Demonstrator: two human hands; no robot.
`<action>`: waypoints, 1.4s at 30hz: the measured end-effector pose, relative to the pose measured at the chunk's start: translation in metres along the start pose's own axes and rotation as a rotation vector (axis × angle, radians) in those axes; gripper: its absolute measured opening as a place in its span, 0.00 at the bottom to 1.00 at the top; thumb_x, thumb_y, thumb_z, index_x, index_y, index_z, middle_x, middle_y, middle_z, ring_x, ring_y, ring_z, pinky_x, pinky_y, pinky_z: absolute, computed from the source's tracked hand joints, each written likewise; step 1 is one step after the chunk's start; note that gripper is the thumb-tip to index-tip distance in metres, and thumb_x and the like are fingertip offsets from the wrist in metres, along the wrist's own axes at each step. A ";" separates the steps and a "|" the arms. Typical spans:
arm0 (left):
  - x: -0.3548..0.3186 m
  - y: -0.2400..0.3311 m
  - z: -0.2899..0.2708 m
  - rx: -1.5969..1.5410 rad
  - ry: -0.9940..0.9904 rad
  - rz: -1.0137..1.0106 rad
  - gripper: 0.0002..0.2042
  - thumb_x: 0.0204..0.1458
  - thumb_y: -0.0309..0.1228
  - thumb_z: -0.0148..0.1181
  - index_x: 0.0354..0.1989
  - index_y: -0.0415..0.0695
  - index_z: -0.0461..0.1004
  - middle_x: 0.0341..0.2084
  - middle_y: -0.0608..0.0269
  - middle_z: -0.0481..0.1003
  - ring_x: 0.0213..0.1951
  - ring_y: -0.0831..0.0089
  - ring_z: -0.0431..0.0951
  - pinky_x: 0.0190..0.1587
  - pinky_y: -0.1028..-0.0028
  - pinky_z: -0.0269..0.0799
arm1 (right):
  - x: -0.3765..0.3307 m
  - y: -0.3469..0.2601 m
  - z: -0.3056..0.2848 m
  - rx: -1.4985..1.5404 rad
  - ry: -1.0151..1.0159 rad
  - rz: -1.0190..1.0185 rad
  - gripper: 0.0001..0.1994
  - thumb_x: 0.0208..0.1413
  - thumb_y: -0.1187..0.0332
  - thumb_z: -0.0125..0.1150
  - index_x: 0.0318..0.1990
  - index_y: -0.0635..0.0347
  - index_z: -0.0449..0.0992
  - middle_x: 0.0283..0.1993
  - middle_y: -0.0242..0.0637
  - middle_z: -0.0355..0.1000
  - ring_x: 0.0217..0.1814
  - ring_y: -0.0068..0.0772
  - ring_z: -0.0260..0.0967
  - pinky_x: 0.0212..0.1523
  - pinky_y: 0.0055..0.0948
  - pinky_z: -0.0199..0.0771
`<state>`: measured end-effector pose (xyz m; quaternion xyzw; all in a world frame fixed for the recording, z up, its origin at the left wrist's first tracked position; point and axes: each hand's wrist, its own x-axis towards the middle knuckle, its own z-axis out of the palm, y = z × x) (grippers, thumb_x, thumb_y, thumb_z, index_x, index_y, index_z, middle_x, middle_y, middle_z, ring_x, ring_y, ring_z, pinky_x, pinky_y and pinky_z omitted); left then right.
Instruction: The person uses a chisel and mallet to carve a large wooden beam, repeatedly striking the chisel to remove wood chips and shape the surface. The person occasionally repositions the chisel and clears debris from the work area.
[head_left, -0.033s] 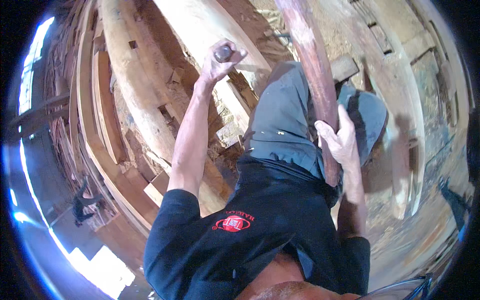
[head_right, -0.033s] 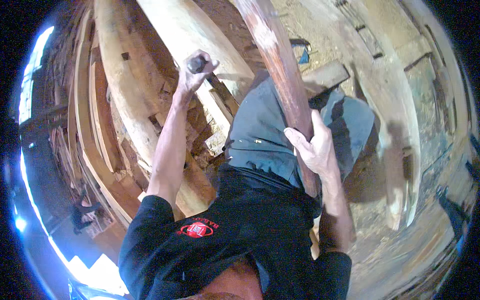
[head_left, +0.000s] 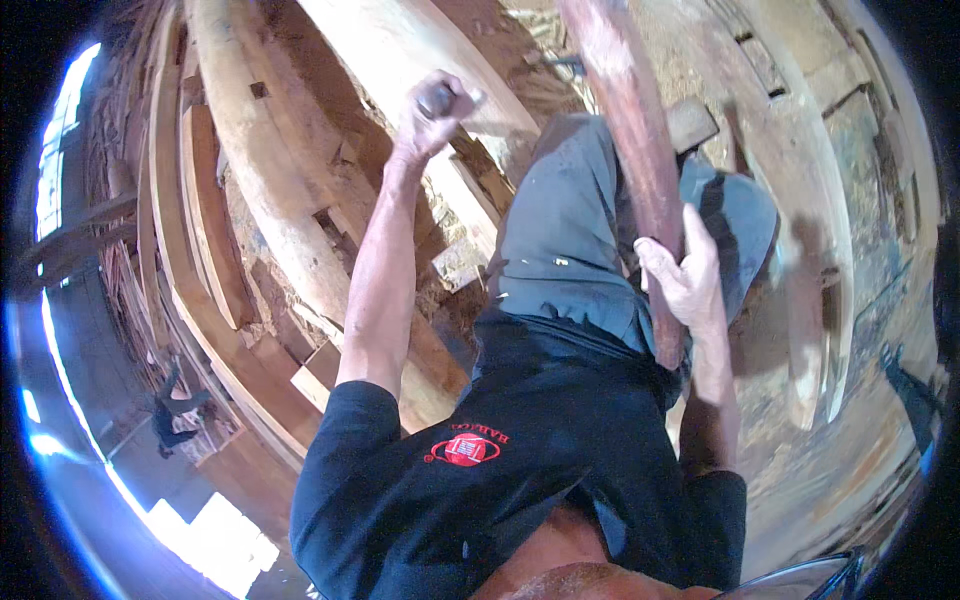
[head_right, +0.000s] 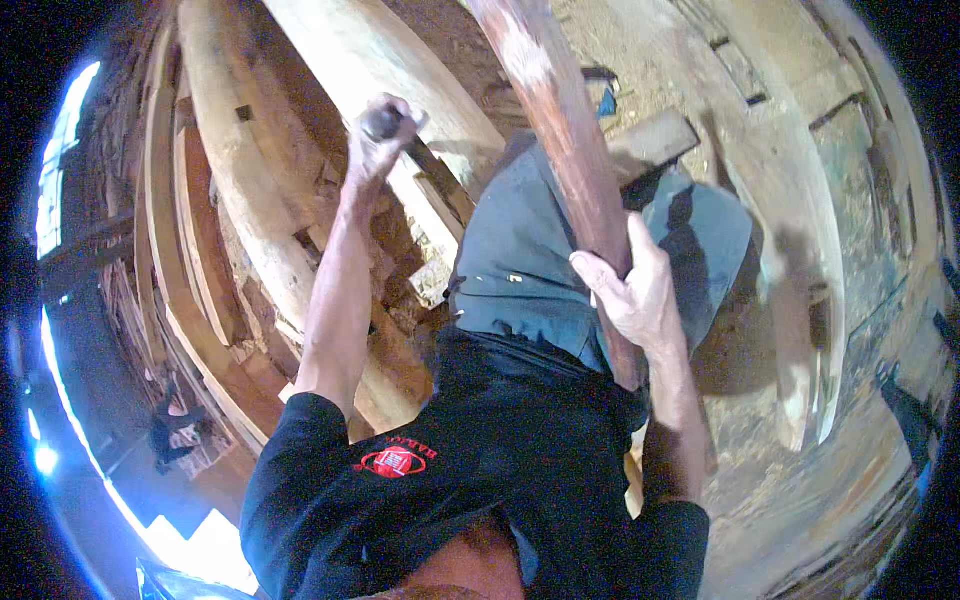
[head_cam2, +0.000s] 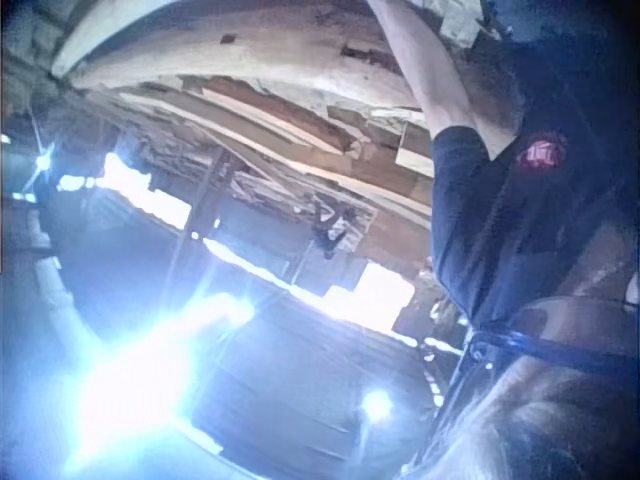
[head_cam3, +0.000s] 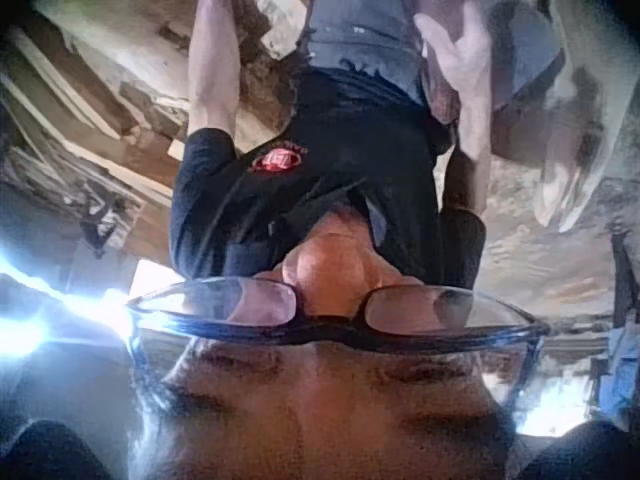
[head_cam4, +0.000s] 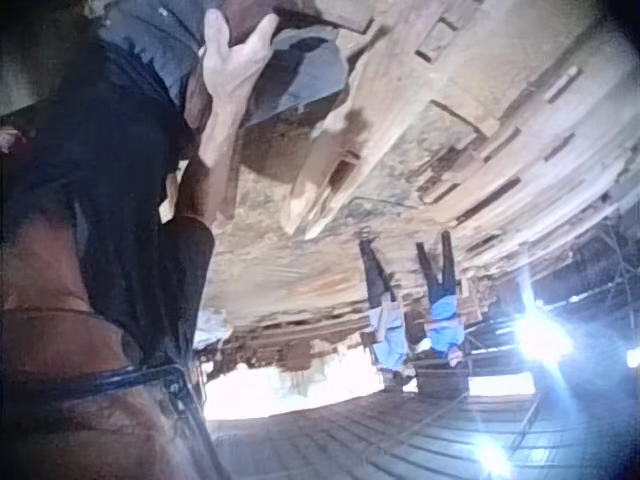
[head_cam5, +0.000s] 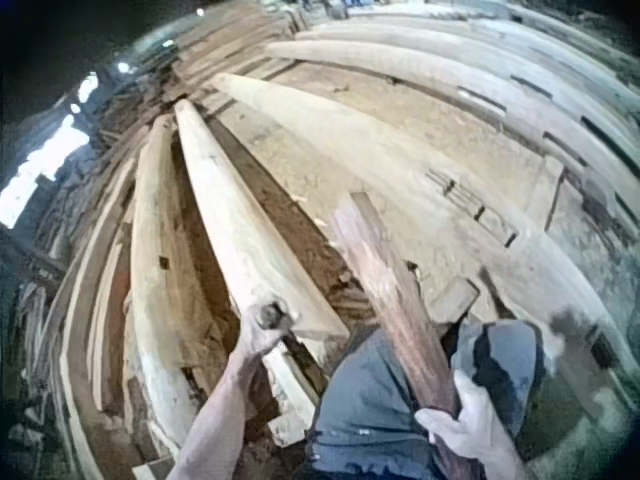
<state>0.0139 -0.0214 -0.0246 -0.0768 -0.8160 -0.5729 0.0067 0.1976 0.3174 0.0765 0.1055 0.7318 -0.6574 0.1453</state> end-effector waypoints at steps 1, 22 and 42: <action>0.005 0.005 -0.002 -0.049 0.015 -0.073 0.10 0.54 0.32 0.73 0.33 0.45 0.75 0.19 0.70 0.73 0.23 0.80 0.72 0.28 0.76 0.69 | -0.001 -0.001 -0.001 -0.006 0.018 -0.010 0.17 0.61 0.65 0.70 0.49 0.65 0.72 0.25 0.31 0.73 0.23 0.19 0.70 0.24 0.25 0.70; 0.044 0.004 -0.004 -0.024 0.269 0.126 0.14 0.52 0.29 0.77 0.37 0.44 0.73 0.24 0.70 0.77 0.24 0.83 0.76 0.26 0.80 0.75 | 0.060 -0.083 -0.007 0.617 -0.075 -0.534 0.41 0.56 0.47 0.65 0.70 0.67 0.60 0.44 0.45 0.71 0.39 0.39 0.72 0.42 0.41 0.75; 0.039 0.007 0.007 0.029 0.265 -0.121 0.19 0.50 0.43 0.79 0.30 0.45 0.74 0.24 0.73 0.73 0.28 0.80 0.70 0.35 0.72 0.70 | 0.048 -0.136 0.000 -0.098 -0.012 -0.745 0.22 0.59 0.53 0.67 0.49 0.62 0.72 0.34 0.53 0.79 0.35 0.58 0.78 0.41 0.45 0.80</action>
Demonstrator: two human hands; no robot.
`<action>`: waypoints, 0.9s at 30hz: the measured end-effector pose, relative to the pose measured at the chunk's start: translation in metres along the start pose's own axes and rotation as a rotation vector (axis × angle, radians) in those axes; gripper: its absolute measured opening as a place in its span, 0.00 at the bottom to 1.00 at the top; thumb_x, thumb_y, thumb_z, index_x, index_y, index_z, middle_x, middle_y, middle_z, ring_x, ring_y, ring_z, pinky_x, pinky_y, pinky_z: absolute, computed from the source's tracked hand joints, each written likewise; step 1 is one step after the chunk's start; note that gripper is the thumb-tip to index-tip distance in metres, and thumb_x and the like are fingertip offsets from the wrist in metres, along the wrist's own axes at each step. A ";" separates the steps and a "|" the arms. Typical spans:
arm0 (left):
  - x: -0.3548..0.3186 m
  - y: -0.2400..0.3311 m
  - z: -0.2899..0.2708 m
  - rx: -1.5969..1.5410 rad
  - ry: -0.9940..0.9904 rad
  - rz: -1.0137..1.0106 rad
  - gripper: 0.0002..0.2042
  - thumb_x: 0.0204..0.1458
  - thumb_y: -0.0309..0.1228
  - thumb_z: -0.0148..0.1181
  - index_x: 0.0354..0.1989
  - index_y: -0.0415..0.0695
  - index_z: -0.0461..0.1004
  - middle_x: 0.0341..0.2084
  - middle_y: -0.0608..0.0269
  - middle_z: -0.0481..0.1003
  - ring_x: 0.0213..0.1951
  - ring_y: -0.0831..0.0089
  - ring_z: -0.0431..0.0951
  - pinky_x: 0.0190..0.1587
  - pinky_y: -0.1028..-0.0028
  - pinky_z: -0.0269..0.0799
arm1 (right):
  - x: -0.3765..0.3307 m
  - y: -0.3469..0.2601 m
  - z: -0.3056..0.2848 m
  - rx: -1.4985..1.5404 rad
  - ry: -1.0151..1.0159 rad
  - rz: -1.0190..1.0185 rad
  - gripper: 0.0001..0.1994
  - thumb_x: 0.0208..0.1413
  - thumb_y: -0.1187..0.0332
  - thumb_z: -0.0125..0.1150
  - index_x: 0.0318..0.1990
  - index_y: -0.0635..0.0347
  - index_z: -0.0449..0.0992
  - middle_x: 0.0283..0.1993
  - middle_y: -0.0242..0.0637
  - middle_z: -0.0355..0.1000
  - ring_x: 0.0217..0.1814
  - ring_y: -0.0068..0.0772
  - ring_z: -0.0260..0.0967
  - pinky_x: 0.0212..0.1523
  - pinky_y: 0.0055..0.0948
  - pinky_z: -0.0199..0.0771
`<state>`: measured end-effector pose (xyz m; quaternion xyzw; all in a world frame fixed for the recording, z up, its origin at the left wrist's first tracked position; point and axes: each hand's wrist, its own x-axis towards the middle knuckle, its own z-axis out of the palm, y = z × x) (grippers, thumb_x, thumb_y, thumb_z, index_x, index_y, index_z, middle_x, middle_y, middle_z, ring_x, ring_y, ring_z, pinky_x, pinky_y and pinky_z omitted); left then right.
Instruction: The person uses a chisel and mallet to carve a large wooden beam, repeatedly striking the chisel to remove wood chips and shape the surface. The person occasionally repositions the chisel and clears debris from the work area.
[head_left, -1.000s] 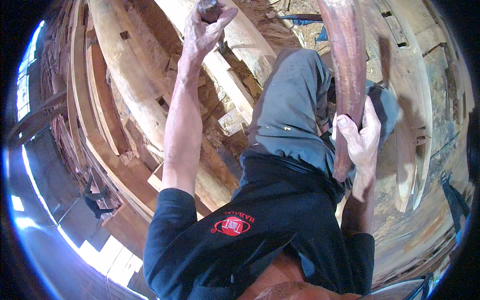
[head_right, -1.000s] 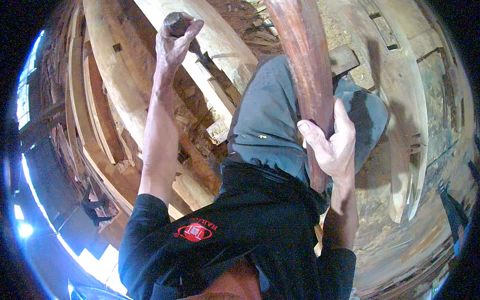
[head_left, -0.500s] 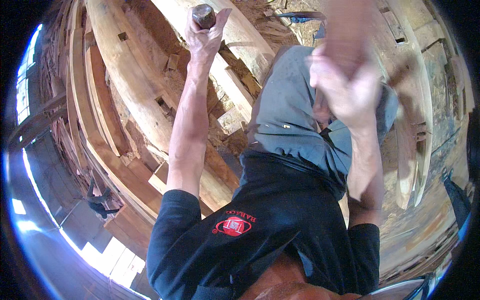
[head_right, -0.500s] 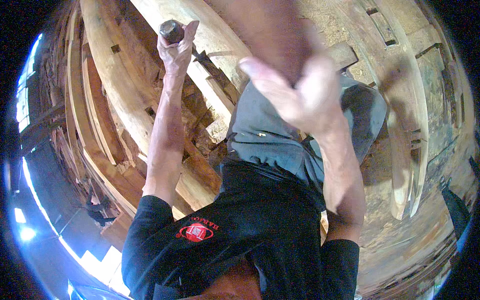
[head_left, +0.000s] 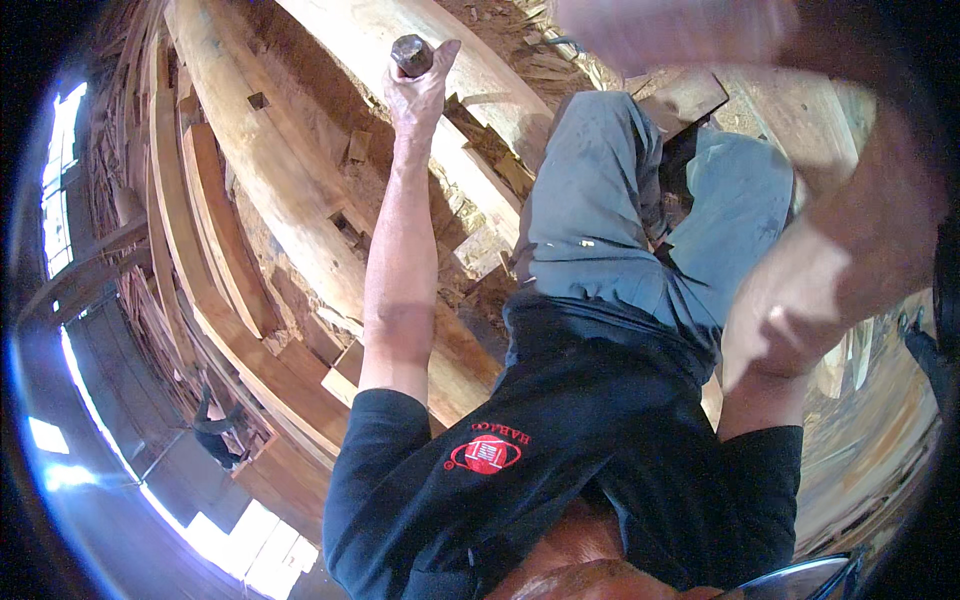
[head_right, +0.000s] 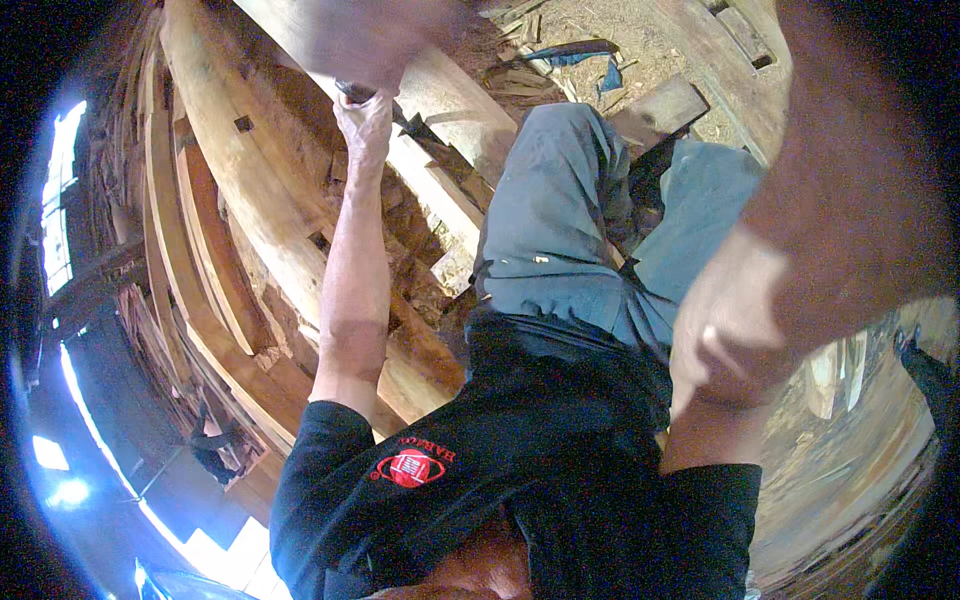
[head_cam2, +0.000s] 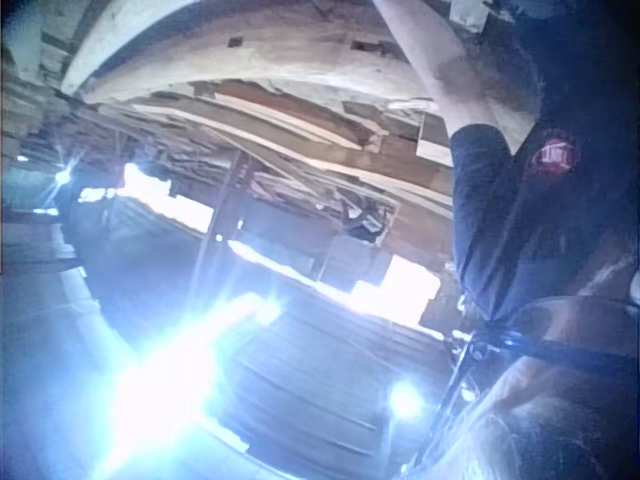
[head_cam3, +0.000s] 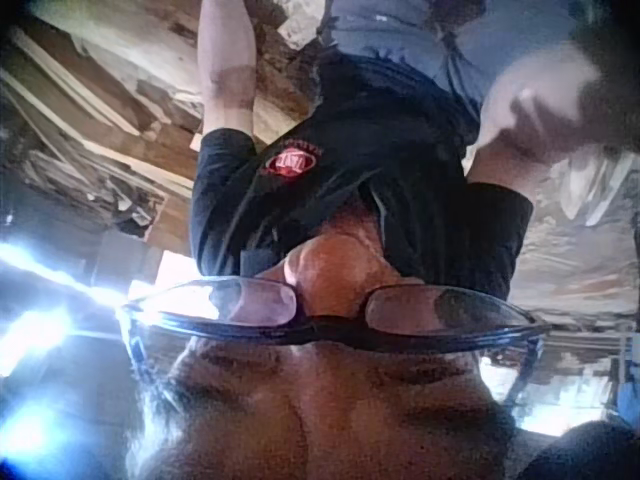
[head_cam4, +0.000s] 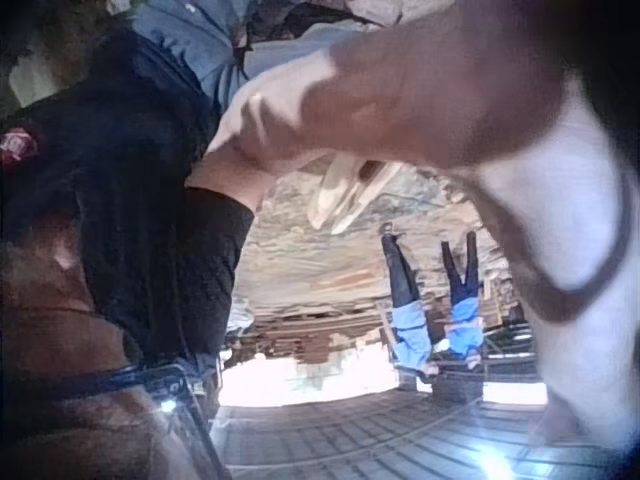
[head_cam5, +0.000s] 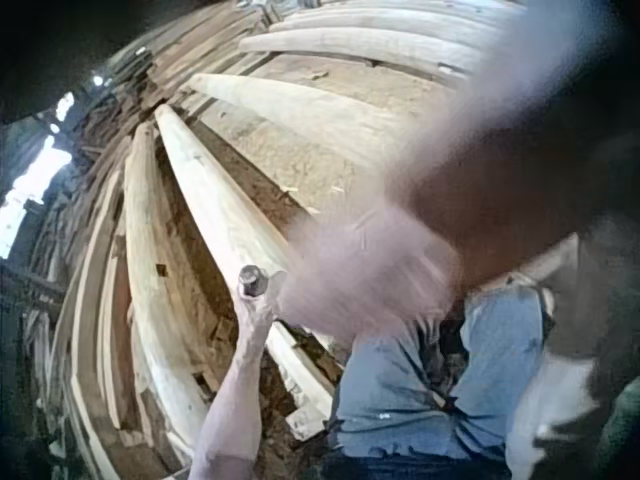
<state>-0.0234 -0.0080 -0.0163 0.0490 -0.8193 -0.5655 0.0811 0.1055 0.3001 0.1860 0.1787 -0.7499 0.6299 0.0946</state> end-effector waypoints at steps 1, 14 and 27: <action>-0.006 0.005 -0.044 0.095 0.085 0.019 0.19 0.50 0.43 0.79 0.30 0.45 0.74 0.24 0.73 0.73 0.28 0.80 0.70 0.35 0.72 0.70 | 0.000 0.016 0.021 0.047 -0.012 -0.045 0.22 0.59 0.53 0.66 0.48 0.62 0.72 0.34 0.54 0.79 0.35 0.58 0.78 0.40 0.45 0.80; -0.007 0.006 -0.032 0.147 -0.159 -0.086 0.17 0.55 0.44 0.72 0.30 0.43 0.78 0.19 0.65 0.77 0.19 0.79 0.74 0.23 0.76 0.74 | -0.003 0.053 0.001 0.072 0.213 0.257 0.16 0.65 0.57 0.64 0.41 0.65 0.78 0.30 0.33 0.75 0.32 0.20 0.71 0.34 0.24 0.72; -0.058 -0.032 -0.003 0.547 -0.139 0.416 0.15 0.47 0.38 0.78 0.29 0.46 0.76 0.30 0.63 0.79 0.31 0.68 0.78 0.39 0.66 0.75 | -0.067 0.117 0.050 -0.516 -0.257 0.405 0.22 0.58 0.52 0.69 0.42 0.64 0.73 0.37 0.63 0.78 0.38 0.68 0.77 0.37 0.50 0.78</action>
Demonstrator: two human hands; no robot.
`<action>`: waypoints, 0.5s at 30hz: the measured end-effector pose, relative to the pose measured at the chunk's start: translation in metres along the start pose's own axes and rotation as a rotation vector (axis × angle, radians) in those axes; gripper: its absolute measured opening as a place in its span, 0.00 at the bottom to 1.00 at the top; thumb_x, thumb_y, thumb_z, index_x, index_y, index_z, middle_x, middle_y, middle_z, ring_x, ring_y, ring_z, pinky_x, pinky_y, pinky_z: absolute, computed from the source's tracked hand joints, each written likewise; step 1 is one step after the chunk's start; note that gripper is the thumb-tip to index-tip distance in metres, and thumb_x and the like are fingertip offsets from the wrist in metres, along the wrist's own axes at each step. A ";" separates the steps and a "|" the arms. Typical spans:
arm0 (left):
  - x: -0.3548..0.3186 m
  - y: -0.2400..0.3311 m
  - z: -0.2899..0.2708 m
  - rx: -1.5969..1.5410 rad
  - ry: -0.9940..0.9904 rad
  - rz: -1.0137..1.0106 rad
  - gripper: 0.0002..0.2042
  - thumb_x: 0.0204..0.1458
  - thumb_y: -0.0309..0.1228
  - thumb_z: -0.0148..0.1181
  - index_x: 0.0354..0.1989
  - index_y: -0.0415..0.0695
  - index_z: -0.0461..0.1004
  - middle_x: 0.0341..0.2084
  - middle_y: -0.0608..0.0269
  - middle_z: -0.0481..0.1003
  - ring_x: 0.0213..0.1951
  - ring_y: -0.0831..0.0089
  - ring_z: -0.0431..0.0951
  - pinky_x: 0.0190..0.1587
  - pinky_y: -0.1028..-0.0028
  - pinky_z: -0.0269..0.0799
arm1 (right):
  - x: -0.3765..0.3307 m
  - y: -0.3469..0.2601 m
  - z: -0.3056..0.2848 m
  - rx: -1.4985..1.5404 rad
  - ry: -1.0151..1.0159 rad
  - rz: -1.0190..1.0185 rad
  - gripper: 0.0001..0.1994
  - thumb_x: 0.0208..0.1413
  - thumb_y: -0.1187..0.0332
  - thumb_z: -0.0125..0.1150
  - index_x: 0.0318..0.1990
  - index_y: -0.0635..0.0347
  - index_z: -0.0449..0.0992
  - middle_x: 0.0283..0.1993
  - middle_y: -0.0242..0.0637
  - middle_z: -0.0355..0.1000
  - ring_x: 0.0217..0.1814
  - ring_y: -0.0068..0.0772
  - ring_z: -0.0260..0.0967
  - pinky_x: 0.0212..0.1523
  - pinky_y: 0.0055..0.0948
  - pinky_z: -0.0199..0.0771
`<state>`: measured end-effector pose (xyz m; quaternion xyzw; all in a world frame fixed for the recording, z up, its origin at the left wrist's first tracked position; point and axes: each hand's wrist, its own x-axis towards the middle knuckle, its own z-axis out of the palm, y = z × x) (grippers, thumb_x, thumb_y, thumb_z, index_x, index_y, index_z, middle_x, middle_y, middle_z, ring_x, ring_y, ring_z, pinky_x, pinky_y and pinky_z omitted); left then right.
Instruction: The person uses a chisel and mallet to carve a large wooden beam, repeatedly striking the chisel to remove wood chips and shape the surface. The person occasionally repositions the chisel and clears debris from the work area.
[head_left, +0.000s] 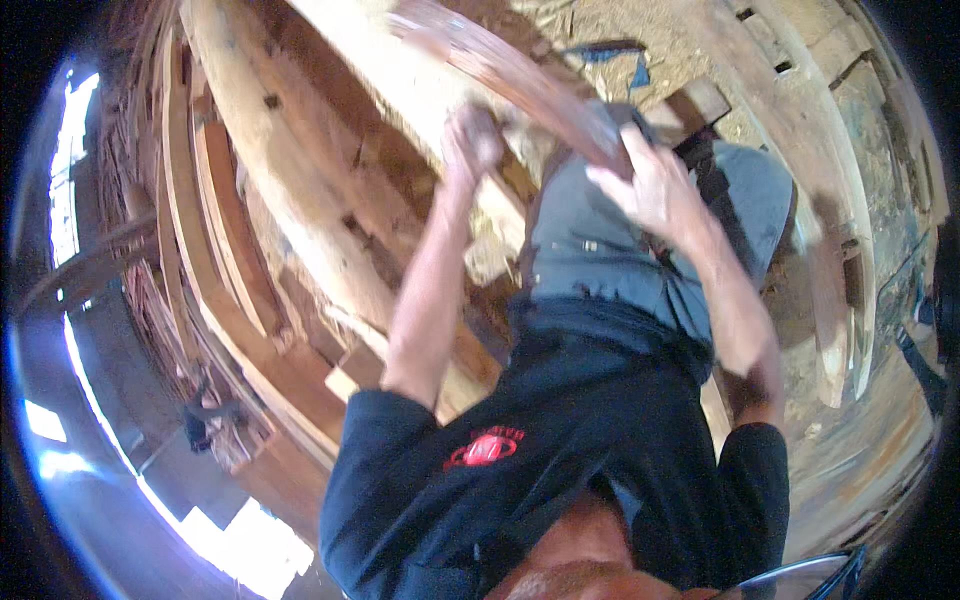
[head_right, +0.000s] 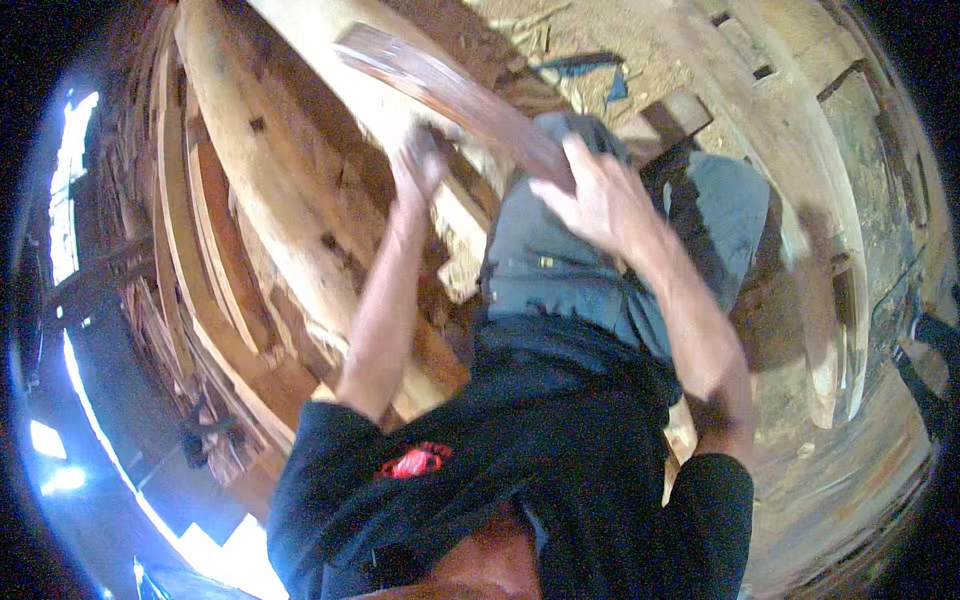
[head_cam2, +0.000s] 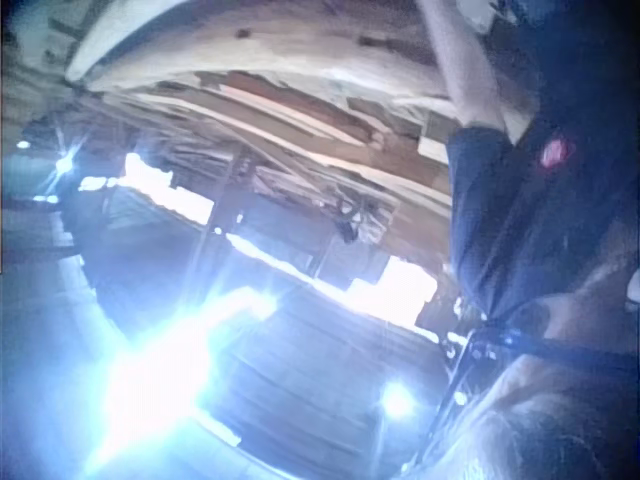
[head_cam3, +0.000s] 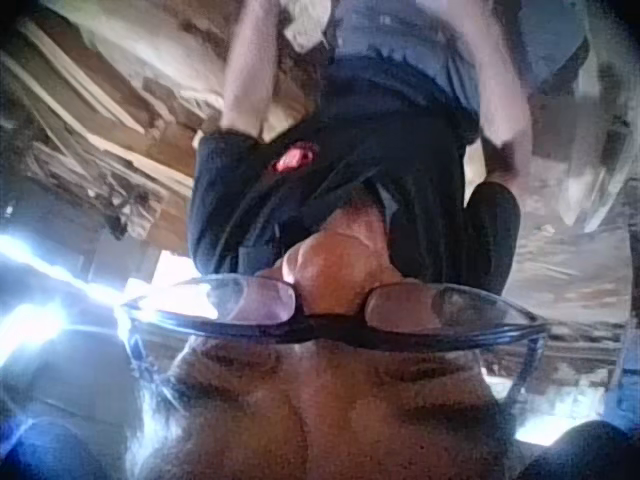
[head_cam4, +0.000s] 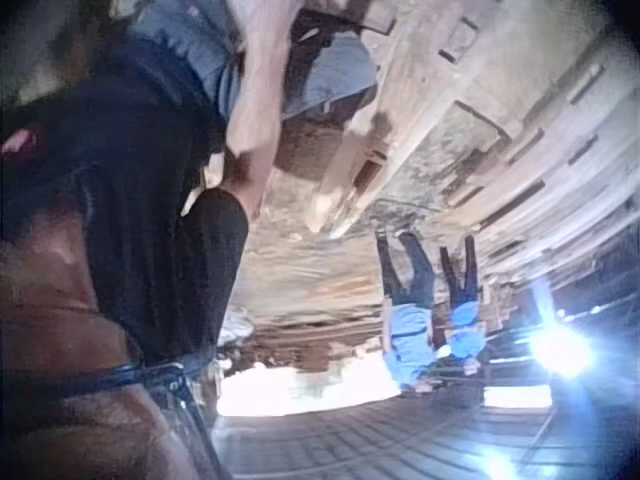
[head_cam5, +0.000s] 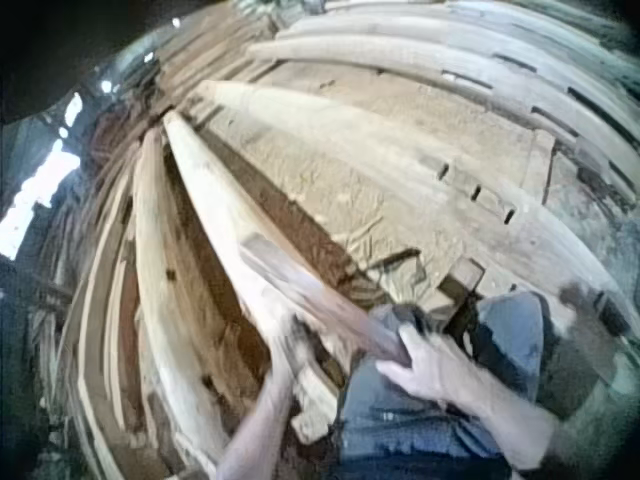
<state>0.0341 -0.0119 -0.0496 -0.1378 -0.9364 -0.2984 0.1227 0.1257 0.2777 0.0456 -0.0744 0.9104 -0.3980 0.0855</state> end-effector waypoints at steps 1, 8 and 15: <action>-0.012 0.007 0.002 0.069 0.024 0.182 0.14 0.45 0.35 0.79 0.29 0.47 0.77 0.30 0.61 0.80 0.31 0.66 0.79 0.41 0.65 0.76 | -0.008 0.016 0.003 0.080 0.048 0.039 0.21 0.58 0.56 0.70 0.45 0.65 0.73 0.33 0.54 0.77 0.36 0.54 0.78 0.36 0.46 0.76; 0.064 0.014 -0.021 -0.450 0.491 -0.315 0.11 0.54 0.26 0.73 0.24 0.41 0.75 0.19 0.67 0.76 0.19 0.77 0.70 0.25 0.72 0.68 | -0.090 0.037 -0.049 0.339 0.144 0.644 0.15 0.61 0.62 0.69 0.46 0.63 0.75 0.29 0.33 0.74 0.23 0.21 0.69 0.25 0.26 0.70; -0.014 0.002 0.016 -0.354 -0.346 0.001 0.05 0.46 0.28 0.69 0.26 0.50 0.78 0.23 0.63 0.78 0.29 0.68 0.80 0.33 0.65 0.77 | -0.116 0.058 -0.048 0.555 0.387 0.872 0.09 0.67 0.62 0.62 0.42 0.58 0.73 0.26 0.30 0.70 0.20 0.22 0.69 0.20 0.25 0.70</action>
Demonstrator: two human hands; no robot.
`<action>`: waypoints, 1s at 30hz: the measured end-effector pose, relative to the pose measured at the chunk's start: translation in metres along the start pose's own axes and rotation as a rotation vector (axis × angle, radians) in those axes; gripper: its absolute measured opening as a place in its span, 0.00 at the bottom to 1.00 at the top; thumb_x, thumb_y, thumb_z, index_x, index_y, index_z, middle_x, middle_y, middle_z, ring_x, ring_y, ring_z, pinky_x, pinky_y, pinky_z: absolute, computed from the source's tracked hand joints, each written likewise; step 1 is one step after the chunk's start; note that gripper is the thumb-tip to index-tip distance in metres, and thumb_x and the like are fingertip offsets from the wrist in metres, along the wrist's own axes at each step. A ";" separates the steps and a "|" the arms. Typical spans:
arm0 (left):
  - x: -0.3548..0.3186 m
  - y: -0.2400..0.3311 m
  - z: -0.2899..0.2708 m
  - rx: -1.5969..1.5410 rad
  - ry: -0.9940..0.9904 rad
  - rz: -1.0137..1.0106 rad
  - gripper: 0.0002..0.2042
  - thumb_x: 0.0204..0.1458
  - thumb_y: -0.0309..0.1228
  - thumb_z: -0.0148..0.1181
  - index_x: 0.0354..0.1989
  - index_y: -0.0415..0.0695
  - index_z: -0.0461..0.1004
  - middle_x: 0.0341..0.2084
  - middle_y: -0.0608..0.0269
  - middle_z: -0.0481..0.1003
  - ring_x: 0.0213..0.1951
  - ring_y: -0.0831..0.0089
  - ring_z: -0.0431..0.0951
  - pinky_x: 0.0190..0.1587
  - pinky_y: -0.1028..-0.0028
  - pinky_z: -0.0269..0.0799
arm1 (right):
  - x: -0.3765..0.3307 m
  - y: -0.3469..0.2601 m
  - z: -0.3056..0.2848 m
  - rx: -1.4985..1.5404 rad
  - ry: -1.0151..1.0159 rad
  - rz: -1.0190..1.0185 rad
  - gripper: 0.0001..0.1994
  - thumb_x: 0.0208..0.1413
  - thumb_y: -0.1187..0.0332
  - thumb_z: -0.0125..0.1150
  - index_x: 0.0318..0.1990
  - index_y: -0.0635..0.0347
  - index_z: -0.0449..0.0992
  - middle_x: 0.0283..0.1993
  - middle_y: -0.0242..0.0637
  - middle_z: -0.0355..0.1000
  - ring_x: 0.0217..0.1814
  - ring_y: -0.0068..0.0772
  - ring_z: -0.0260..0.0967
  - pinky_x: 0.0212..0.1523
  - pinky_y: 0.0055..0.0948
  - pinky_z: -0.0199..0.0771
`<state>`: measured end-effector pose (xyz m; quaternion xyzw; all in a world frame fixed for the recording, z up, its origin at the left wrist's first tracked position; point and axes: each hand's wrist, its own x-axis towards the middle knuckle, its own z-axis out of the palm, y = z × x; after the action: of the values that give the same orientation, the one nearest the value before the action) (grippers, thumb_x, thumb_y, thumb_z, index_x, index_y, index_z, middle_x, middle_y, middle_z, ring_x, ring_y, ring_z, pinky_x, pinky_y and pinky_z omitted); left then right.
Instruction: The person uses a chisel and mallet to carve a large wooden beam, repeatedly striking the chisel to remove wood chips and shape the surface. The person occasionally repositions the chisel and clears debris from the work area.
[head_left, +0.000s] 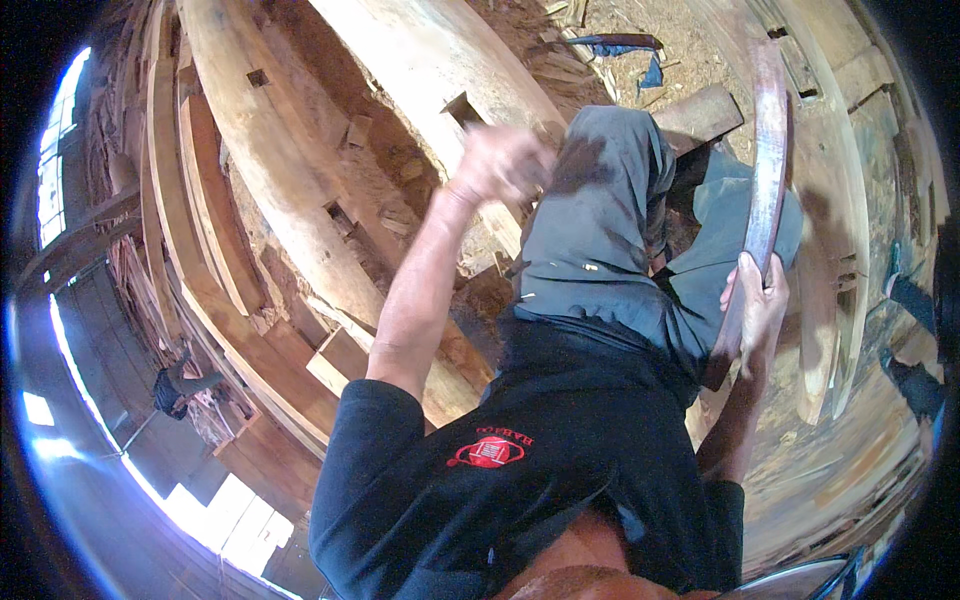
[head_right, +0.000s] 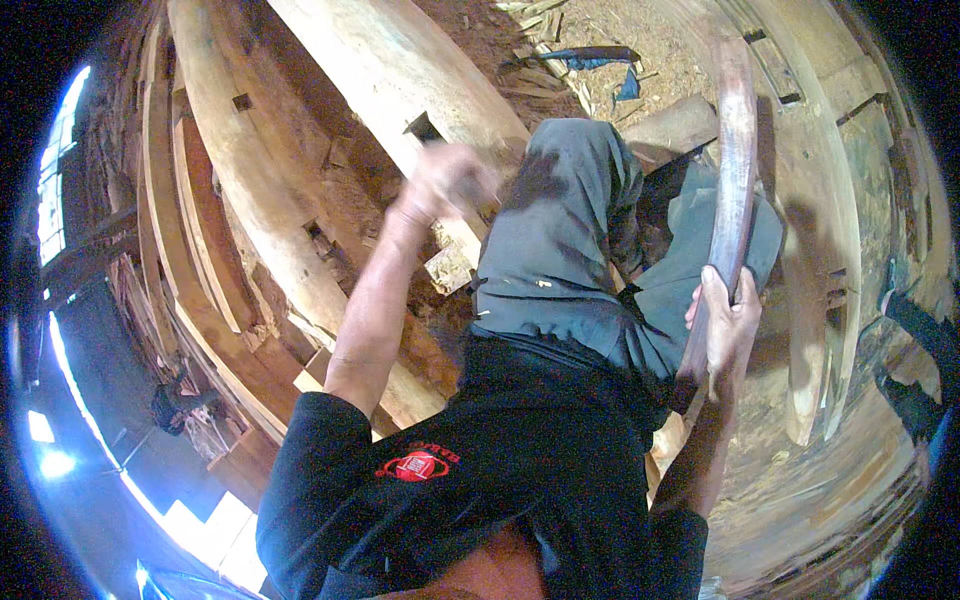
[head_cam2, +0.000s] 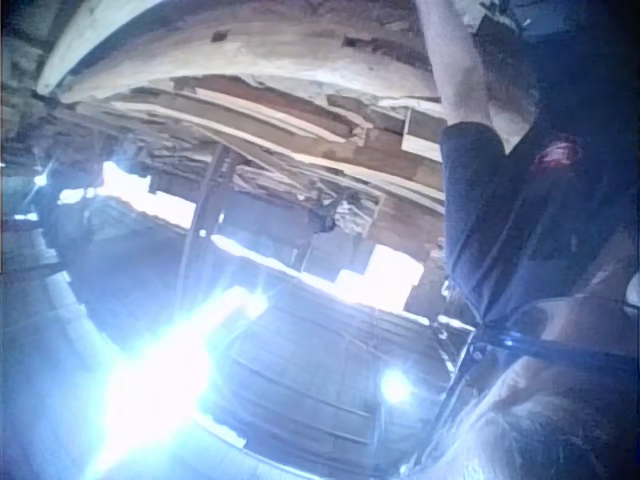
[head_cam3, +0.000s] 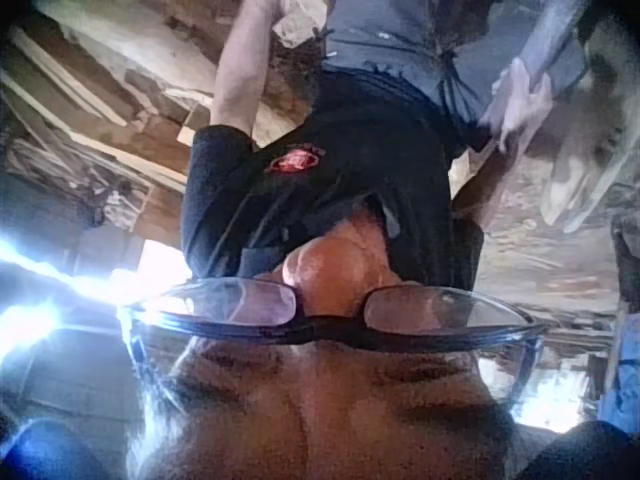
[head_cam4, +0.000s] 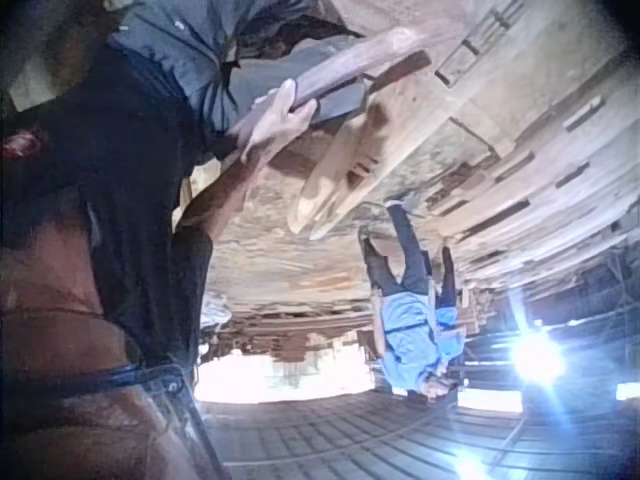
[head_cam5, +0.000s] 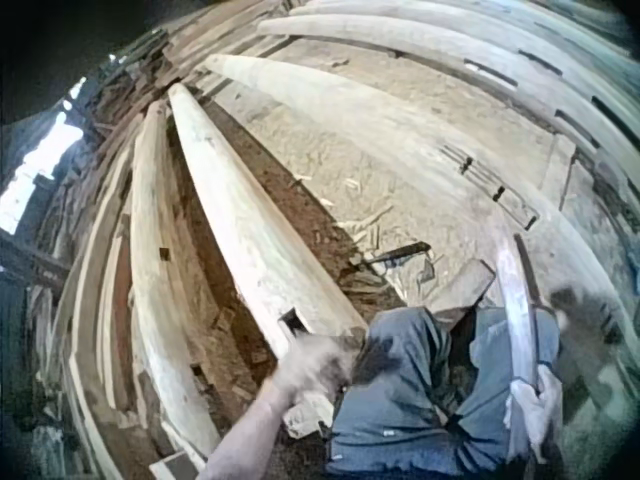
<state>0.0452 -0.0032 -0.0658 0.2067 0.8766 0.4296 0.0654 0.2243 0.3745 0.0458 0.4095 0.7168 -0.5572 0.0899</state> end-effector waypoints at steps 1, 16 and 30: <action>0.021 -0.013 -0.020 -0.035 0.244 -0.055 0.05 0.47 0.26 0.67 0.23 0.46 0.77 0.21 0.63 0.77 0.27 0.72 0.79 0.30 0.66 0.76 | 0.002 0.002 0.001 0.035 -0.016 -0.013 0.10 0.67 0.62 0.62 0.42 0.58 0.73 0.26 0.30 0.70 0.20 0.22 0.69 0.20 0.25 0.70; -0.010 0.045 -0.118 -0.954 0.479 -0.106 0.20 0.68 0.51 0.53 0.30 0.48 0.69 0.16 0.68 0.62 0.19 0.73 0.63 0.26 0.67 0.63 | 0.022 0.016 -0.013 0.140 -0.209 -0.031 0.14 0.68 0.57 0.61 0.42 0.59 0.72 0.27 0.33 0.73 0.19 0.24 0.71 0.19 0.26 0.73; 0.035 -0.004 -0.048 -0.164 0.780 -0.159 0.15 0.52 0.35 0.76 0.24 0.45 0.73 0.18 0.70 0.76 0.22 0.83 0.74 0.28 0.77 0.72 | -0.013 -0.104 -0.006 0.261 -0.122 -0.696 0.22 0.64 0.56 0.63 0.55 0.64 0.68 0.40 0.48 0.77 0.35 0.42 0.75 0.33 0.41 0.75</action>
<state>-0.0022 -0.0257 -0.0366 -0.0459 0.8116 0.5381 -0.2229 0.1634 0.3686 0.1312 0.1152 0.7292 -0.6646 -0.1153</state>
